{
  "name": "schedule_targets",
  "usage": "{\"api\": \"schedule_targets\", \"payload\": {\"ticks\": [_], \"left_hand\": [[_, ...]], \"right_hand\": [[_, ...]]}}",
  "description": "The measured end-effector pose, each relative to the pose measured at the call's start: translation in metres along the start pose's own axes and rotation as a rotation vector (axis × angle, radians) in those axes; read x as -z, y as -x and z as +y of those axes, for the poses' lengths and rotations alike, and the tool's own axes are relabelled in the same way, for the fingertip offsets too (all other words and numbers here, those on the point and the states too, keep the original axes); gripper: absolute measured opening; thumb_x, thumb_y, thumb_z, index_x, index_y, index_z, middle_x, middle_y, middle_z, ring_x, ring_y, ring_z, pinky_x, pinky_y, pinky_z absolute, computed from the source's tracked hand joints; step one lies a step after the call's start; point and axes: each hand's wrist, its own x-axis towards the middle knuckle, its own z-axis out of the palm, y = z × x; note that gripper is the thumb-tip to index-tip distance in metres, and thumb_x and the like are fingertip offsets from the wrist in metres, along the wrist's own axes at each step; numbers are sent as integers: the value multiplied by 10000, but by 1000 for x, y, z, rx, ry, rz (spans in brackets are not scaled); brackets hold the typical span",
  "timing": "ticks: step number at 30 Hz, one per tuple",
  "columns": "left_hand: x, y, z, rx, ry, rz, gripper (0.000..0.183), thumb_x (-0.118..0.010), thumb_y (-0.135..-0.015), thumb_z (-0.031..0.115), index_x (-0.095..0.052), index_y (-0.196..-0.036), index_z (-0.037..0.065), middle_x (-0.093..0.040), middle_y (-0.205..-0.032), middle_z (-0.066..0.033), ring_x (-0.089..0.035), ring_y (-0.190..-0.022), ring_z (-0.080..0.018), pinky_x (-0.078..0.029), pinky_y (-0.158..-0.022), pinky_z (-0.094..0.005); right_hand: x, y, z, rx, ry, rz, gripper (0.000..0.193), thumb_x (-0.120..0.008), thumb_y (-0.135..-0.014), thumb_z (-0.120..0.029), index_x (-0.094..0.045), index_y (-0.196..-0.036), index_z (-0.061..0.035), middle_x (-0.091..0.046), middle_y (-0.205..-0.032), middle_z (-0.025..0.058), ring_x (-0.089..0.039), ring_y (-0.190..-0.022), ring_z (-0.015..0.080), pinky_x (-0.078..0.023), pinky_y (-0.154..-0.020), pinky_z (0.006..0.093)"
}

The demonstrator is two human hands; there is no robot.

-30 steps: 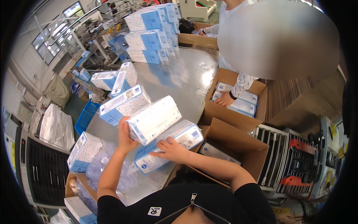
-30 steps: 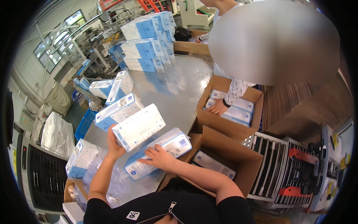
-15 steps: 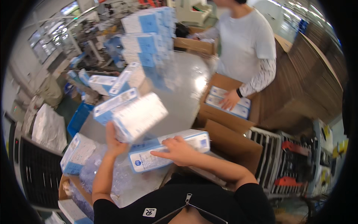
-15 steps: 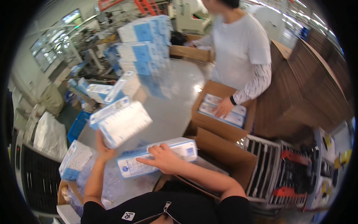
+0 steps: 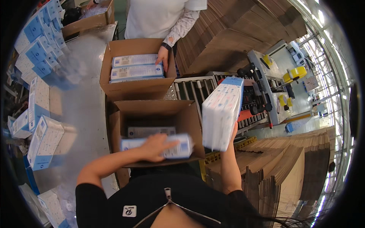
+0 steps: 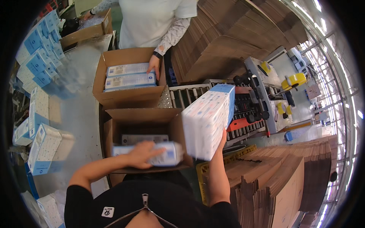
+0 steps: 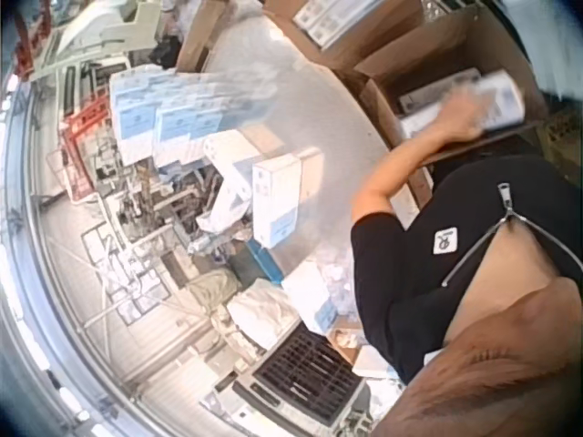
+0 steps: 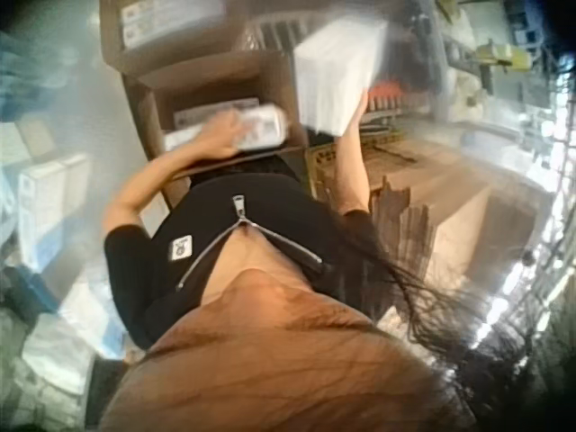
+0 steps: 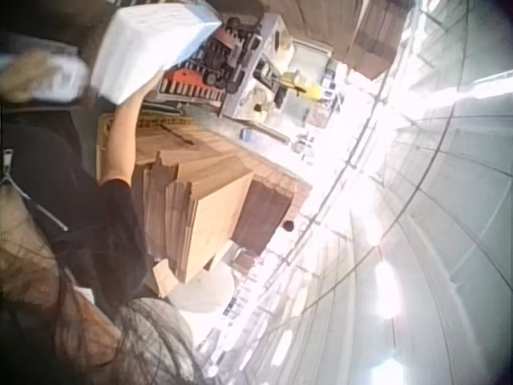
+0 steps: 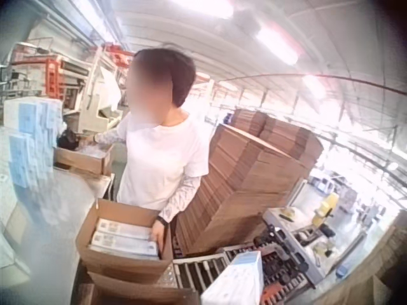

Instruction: The person packs rectangular white and blue product boxes into larger cardboard shipping cartons on a factory assembly line.

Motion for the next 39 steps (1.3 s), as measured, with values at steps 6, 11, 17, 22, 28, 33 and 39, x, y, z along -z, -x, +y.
{"api": "schedule_targets", "payload": {"ticks": [6,11,17,22,28,33,39], "left_hand": [[-78,-34,-85,409,380,-582,695,-588,-823,434,-343,-1364,72,-510,-1238,-248,-496,-1152,-341,-393,-972,-418],[-141,8,-151,658,433,-466,592,-573,-833,445,-485,-1256,41,-536,-1223,-212,-505,-1143,-332,-391,-974,-408],[-64,46,-74,689,566,-37,445,-572,-856,326,-550,-1201,46,-525,-1237,-181,-489,-1151,-324,-402,-955,-398],[98,200,-17,1457,241,288,499,-698,-699,161,-534,-1158,51,-504,-1201,-180,-462,-1152,-356,-367,-975,-437],[145,454,-47,1502,-685,365,913,-798,-520,191,-381,-1319,46,-491,-1223,-193,-444,-1170,-348,-340,-995,-424],[122,367,-69,1059,-290,493,902,-772,-561,325,-397,-1313,-1,-534,-1123,-212,-496,-1052,-380,-381,-901,-448],[60,302,-13,942,-318,950,488,-647,-751,251,-552,-1191,63,-507,-1210,-181,-471,-1137,-343,-364,-967,-445]], "right_hand": [[-64,39,13,99,1047,-431,547,-595,-817,-205,-417,-1294,-5,-514,-1212,183,-511,-1099,346,-410,-919,497],[-103,-11,143,914,1970,-1167,683,-593,-676,-69,-452,-1289,-334,-480,-1078,177,-475,-1034,295,-330,-903,482],[28,-93,294,260,2266,-1363,754,-656,-758,-229,-296,-1412,-335,-279,-1424,197,-238,-1341,359,-148,-1042,604],[11,-108,318,-212,2260,-1423,852,-679,-730,-436,-258,-1438,-222,-280,-1434,198,-254,-1335,355,-186,-1046,575],[-108,-103,296,-432,2250,-1747,670,-671,-757,-366,-435,-1331,-114,-453,-1316,194,-450,-1178,390,-369,-979,442],[-269,10,271,642,1548,-1597,780,-788,-602,-271,-464,-1285,-75,-474,-1243,176,-457,-1144,348,-349,-970,476],[-317,39,325,778,1692,-1870,976,-817,-513,-344,-384,-1345,-73,-466,-1162,172,-441,-1100,341,-306,-956,493]]}}
